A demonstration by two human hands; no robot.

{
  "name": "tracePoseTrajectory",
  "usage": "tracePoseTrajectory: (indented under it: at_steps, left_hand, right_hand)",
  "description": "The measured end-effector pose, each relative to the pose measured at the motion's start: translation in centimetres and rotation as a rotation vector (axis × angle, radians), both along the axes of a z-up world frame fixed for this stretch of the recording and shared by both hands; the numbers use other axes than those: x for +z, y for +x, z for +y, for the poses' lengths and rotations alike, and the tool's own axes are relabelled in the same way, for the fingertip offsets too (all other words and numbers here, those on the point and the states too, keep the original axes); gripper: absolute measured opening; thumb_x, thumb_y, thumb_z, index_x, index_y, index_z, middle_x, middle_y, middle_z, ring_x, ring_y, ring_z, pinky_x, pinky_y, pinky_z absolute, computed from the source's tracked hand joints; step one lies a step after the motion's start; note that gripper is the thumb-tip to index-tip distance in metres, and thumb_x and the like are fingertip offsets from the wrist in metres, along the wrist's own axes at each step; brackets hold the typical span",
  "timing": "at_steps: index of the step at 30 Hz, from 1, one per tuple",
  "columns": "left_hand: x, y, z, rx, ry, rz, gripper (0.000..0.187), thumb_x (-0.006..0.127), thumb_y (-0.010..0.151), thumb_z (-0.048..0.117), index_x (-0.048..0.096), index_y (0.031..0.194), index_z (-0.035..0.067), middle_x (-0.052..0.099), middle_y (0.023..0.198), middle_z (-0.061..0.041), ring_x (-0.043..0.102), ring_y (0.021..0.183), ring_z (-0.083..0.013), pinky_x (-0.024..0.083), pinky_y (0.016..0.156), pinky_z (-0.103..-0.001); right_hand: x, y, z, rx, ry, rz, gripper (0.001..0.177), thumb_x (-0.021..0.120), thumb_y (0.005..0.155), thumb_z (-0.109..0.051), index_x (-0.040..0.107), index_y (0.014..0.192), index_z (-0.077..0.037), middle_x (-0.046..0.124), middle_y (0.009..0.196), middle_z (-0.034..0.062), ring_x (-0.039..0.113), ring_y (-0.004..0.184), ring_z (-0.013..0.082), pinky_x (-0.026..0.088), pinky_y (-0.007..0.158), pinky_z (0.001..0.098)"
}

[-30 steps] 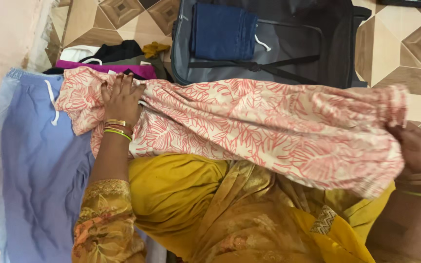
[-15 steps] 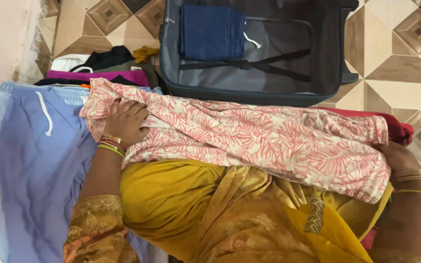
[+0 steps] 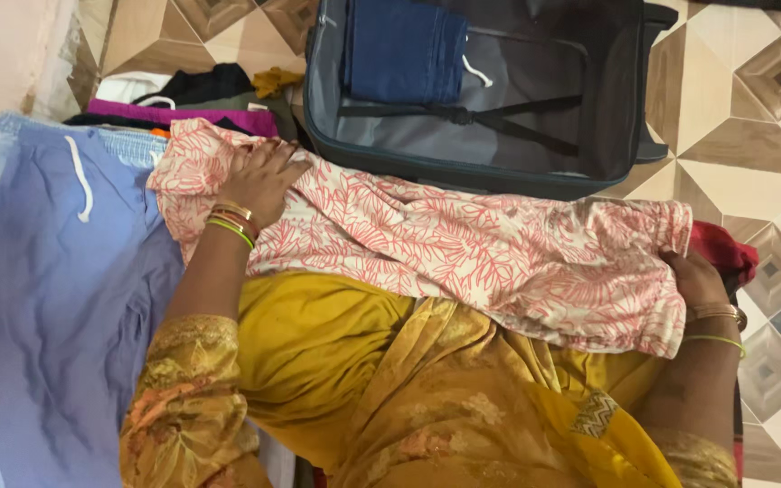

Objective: The person opens a suitcase and then folds a pair of blue jeans and a patterned pink garment by hand before placing them into the suitcase.

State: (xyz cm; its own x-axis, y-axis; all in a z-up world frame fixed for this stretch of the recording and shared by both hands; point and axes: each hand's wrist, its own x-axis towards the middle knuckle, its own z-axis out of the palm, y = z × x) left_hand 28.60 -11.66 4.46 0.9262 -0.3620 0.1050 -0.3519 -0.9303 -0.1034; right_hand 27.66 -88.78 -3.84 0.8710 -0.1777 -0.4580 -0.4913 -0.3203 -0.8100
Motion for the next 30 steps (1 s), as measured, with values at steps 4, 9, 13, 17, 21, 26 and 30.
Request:
tracePoseTrajectory:
  at_steps: [4, 9, 13, 17, 21, 26, 30]
  left_hand:
    - [-0.3, 0.4, 0.0, 0.017, -0.064, -0.072, 0.051, 0.048, 0.088, 0.013, 0.066, 0.133, 0.025, 0.056, 0.147, -0.009, 0.047, 0.136, -0.0318, 0.030, 0.109, -0.058]
    - [-0.6, 1.1, 0.5, 0.058, -0.086, -0.103, 0.025, 0.055, 0.095, 0.020, 0.068, 0.117, 0.018, 0.063, 0.144, -0.006, 0.052, 0.139, -0.0250, 0.031, 0.118, -0.054]
    - [0.1, 1.2, 0.0, 0.097, -0.132, -0.103, 0.027, 0.061, 0.090, 0.024, 0.066, 0.112, 0.010, 0.066, 0.130, -0.007, 0.055, 0.133, -0.0241, 0.030, 0.118, -0.058]
    - [0.2, 1.3, 0.1, 0.138, -0.013, 0.133, 0.031, 0.060, 0.089, 0.028, 0.064, 0.114, 0.008, 0.069, 0.119, -0.012, 0.057, 0.122, -0.0310, 0.033, 0.108, -0.058]
    - [-0.1, 1.6, 0.5, 0.156, -0.025, 0.260, 0.027, 0.055, 0.094, 0.019, 0.064, 0.118, 0.011, 0.071, 0.120, -0.012, 0.060, 0.120, -0.0308, 0.041, 0.102, -0.056]
    - [3.2, 1.3, 1.4, 0.234, -0.120, 0.281, 0.030, 0.057, 0.094, 0.016, 0.066, 0.123, 0.015, 0.070, 0.114, -0.014, 0.061, 0.116, -0.0332, 0.047, 0.096, -0.052]
    - [4.7, 0.6, 2.2, 0.166, -0.207, 0.028, 0.020, 0.066, 0.085, 0.017, 0.072, 0.104, 0.014, 0.066, 0.109, -0.015, 0.059, 0.113, -0.0339, 0.046, 0.098, -0.050]
  right_hand:
    - [-0.6, 0.1, -1.0, 0.263, -0.359, -0.108, 0.033, 0.054, 0.108, -0.025, 0.068, 0.125, 0.000, 0.069, 0.126, 0.0201, 0.063, 0.118, 0.0309, 0.044, 0.101, 0.0390]
    - [-0.4, 0.8, -1.3, 0.652, -0.782, -0.316, 0.030, 0.052, 0.105, -0.021, 0.070, 0.127, -0.010, 0.067, 0.127, 0.0229, 0.063, 0.120, 0.0385, 0.048, 0.103, 0.0430]
    - [-0.1, 0.3, -1.2, 0.659, -0.776, -0.401, 0.030, 0.052, 0.103, -0.019, 0.068, 0.128, -0.012, 0.067, 0.130, 0.0221, 0.063, 0.120, 0.0387, 0.049, 0.103, 0.0433]
    - [0.0, 0.3, -1.2, 0.666, -0.826, -0.387, 0.032, 0.054, 0.102, -0.020, 0.069, 0.129, -0.012, 0.067, 0.129, 0.0219, 0.063, 0.119, 0.0392, 0.049, 0.102, 0.0437]
    - [0.1, 0.3, -1.0, 0.570, -0.655, -0.339, 0.029, 0.053, 0.105, -0.020, 0.068, 0.128, -0.010, 0.066, 0.130, 0.0227, 0.063, 0.120, 0.0391, 0.047, 0.103, 0.0442]
    - [0.3, 0.3, -1.0, 0.651, -0.784, -0.369, 0.031, 0.054, 0.105, -0.022, 0.071, 0.129, -0.011, 0.068, 0.124, 0.0207, 0.064, 0.119, 0.0359, 0.050, 0.103, 0.0420]
    - [0.2, 0.7, 0.1, -0.014, -0.015, 0.062, 0.033, 0.056, 0.108, -0.026, 0.066, 0.129, -0.002, 0.069, 0.122, 0.0129, 0.062, 0.109, 0.0218, 0.047, 0.094, 0.0365]
